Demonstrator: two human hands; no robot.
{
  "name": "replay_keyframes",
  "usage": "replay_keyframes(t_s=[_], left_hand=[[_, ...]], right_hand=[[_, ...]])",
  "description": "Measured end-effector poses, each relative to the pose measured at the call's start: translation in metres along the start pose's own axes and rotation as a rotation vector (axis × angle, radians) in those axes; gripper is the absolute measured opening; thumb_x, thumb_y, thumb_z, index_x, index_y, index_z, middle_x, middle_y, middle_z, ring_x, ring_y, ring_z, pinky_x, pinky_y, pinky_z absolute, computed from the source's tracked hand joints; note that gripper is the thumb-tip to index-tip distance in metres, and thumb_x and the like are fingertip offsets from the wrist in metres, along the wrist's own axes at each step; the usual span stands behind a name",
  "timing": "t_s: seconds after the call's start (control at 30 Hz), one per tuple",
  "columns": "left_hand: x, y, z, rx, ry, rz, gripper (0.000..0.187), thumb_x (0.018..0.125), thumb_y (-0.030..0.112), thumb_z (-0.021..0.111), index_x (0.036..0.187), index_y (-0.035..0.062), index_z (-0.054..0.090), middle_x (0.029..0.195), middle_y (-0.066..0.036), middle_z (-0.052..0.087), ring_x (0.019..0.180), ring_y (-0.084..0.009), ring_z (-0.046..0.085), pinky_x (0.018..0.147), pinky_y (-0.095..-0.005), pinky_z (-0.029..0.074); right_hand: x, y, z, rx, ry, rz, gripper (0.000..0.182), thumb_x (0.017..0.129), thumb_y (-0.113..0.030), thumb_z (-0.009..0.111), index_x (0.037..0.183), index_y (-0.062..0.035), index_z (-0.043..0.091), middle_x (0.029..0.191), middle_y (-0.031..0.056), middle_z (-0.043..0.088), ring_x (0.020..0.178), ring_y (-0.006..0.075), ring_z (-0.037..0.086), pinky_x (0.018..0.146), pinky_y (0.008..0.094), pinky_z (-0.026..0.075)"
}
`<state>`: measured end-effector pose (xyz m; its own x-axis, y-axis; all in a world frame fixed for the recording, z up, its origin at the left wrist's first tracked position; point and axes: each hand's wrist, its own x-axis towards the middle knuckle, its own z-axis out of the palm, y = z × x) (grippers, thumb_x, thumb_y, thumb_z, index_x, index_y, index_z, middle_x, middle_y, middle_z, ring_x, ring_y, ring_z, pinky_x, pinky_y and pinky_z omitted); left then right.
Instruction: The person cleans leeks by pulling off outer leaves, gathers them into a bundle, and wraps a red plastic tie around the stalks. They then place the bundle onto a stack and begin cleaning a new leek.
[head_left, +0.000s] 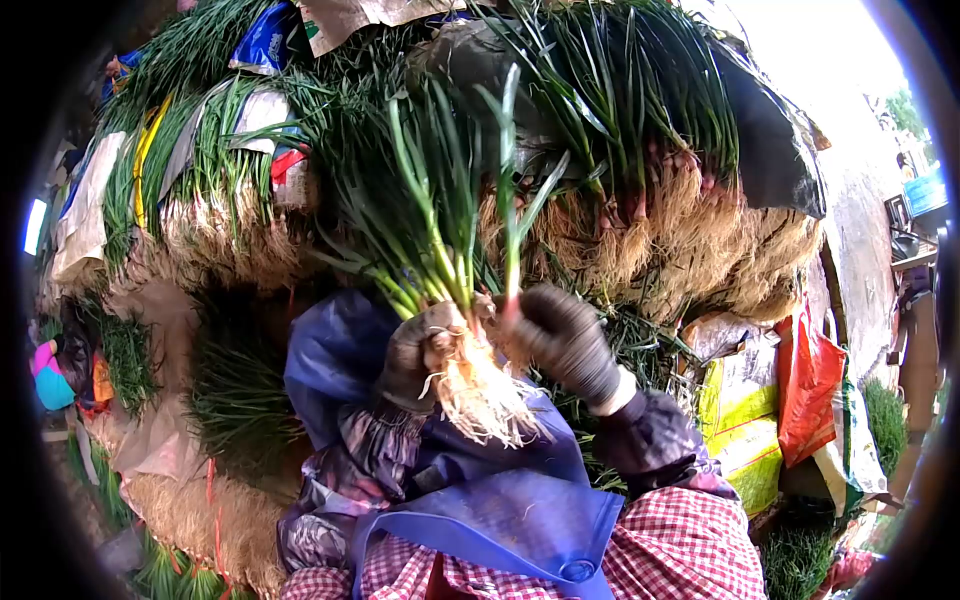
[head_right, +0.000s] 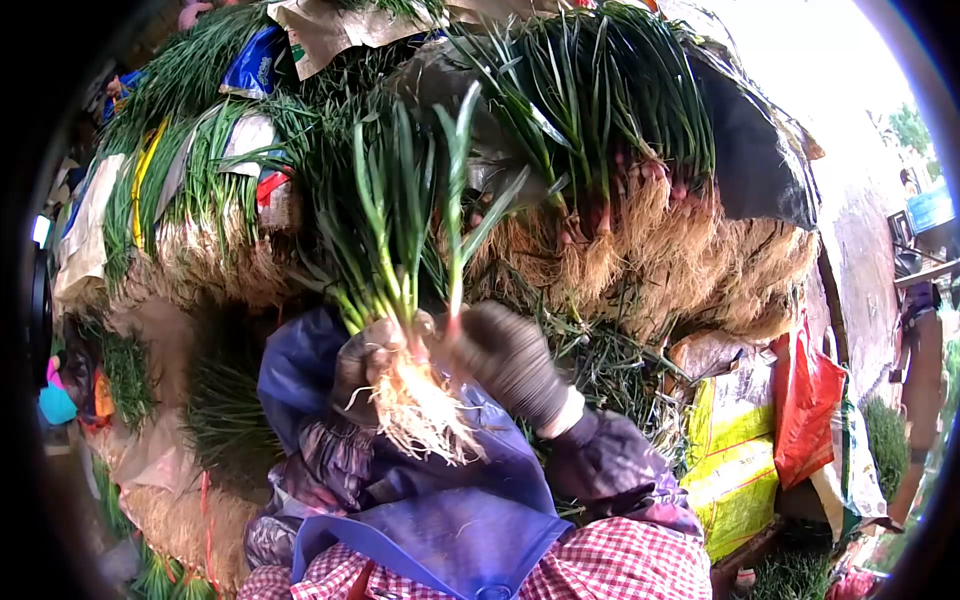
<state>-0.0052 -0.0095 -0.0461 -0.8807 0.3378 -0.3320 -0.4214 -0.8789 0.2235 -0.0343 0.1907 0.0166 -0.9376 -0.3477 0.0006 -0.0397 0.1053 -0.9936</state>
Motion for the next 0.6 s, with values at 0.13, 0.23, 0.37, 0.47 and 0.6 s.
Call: replay_keyframes(t_s=[0.13, 0.23, 0.37, 0.47, 0.6], left_hand=[[-0.005, -0.001, 0.016, 0.021, -0.009, -0.021, 0.019, 0.085, 0.01, 0.056, 0.097, -0.0046, 0.056, 0.075, -0.004, 0.058, 0.062, -0.0079, 0.054, 0.057, -0.0173, 0.045], [-0.009, -0.004, 0.051, -0.095, -0.22, -0.083, 0.028, 0.082, 0.02, 0.057, 0.096, -0.0041, 0.056, 0.095, -0.021, 0.057, 0.083, -0.0288, 0.057, 0.08, -0.0404, 0.048], [-0.018, 0.005, 0.039, -0.006, -0.073, -0.1, 0.032, 0.081, 0.021, 0.06, 0.097, -0.006, 0.056, 0.094, -0.018, 0.06, 0.076, -0.0242, 0.06, 0.076, -0.035, 0.05], [-0.028, -0.001, 0.046, 0.175, 0.062, -0.097, 0.032, 0.08, 0.02, 0.061, 0.098, -0.0065, 0.057, 0.09, -0.016, 0.062, 0.073, -0.022, 0.061, 0.073, -0.032, 0.051], [-0.029, -0.023, 0.039, 0.249, 0.07, -0.185, 0.033, 0.078, 0.023, 0.063, 0.093, -0.0059, 0.057, 0.085, -0.018, 0.063, 0.07, -0.0219, 0.063, 0.067, -0.0326, 0.054]], right_hand=[[0.006, 0.001, -0.005, -0.625, 0.048, -0.353, 0.032, 0.075, -0.019, 0.075, 0.101, -0.0083, 0.06, 0.071, 0.0043, 0.063, 0.057, 0.0211, 0.063, 0.051, 0.0291, 0.05], [0.031, -0.007, -0.012, -0.671, 0.088, -0.227, 0.036, 0.075, -0.026, 0.072, 0.105, -0.0111, 0.058, 0.08, 0.0091, 0.063, 0.069, 0.0236, 0.064, 0.059, 0.0365, 0.049], [0.037, 0.008, 0.002, -1.138, -0.305, -0.459, 0.018, 0.076, -0.02, 0.065, 0.09, -0.009, 0.06, 0.074, 0.0091, 0.055, 0.069, 0.0273, 0.058, 0.059, 0.0379, 0.044], [0.009, 0.029, -0.014, -0.847, -0.471, -0.383, 0.014, 0.079, -0.021, 0.06, 0.074, -0.0077, 0.06, 0.062, 0.0101, 0.055, 0.058, 0.0297, 0.058, 0.053, 0.0404, 0.045], [0.0, 0.004, -0.032, -0.883, -0.693, -0.283, 0.017, 0.076, -0.022, 0.059, 0.066, -0.0071, 0.06, 0.06, 0.014, 0.056, 0.057, 0.0346, 0.058, 0.054, 0.0426, 0.046]])
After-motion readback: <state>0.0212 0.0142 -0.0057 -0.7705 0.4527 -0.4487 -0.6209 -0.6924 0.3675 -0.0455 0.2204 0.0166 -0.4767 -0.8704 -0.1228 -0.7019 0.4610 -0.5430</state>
